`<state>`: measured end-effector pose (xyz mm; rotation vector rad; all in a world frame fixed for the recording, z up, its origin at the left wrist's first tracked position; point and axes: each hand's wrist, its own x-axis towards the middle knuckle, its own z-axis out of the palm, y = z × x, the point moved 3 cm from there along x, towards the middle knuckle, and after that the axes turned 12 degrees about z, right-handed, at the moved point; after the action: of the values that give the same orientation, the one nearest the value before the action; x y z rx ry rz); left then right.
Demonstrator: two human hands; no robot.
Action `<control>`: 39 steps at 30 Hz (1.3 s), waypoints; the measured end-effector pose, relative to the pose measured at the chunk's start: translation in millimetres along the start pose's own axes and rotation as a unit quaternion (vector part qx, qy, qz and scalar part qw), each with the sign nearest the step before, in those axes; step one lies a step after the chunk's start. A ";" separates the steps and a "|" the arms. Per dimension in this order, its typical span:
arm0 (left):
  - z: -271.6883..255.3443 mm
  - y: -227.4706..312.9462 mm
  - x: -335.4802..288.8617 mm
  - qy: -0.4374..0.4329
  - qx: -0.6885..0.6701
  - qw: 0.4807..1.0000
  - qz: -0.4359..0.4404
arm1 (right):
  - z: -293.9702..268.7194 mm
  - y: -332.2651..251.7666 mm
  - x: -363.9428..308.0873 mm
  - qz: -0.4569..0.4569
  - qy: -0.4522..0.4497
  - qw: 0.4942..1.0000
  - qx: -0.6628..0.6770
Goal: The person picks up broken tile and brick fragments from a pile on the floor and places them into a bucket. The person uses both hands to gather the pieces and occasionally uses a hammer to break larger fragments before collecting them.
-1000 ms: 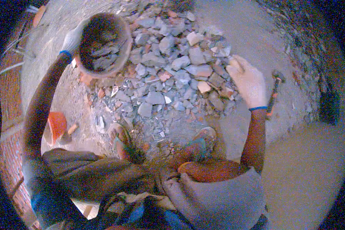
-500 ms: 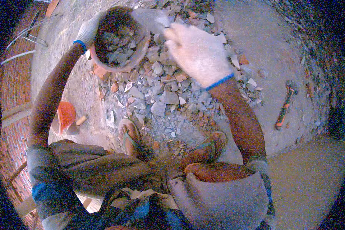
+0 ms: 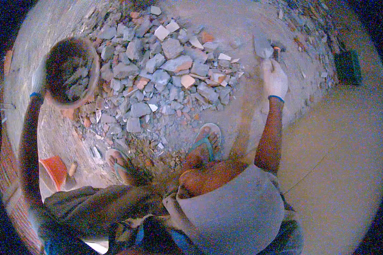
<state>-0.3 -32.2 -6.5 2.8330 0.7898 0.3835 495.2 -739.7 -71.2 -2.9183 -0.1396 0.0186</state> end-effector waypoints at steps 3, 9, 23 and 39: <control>4.2 -0.7 1.7 -0.023 -0.097 0.994 -0.040 | 15.4 20.8 -1.0 0.010 -0.064 0.998 0.006; 0.0 31.7 4.9 0.030 -0.212 0.953 -0.216 | 42.4 -50.6 -18.5 -0.175 -0.189 0.963 0.074; 1.0 45.2 5.5 0.049 -0.153 0.980 -0.115 | 24.6 -129.0 -46.1 -0.192 -0.271 0.931 0.150; -3.8 77.4 8.6 0.014 -0.168 0.953 -0.253 | -61.4 -264.6 -118.3 -0.369 -0.245 0.894 0.064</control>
<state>43.1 -92.6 17.0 2.2138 1.2733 0.4276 354.3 -507.4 46.8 -2.4729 -1.2501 0.6072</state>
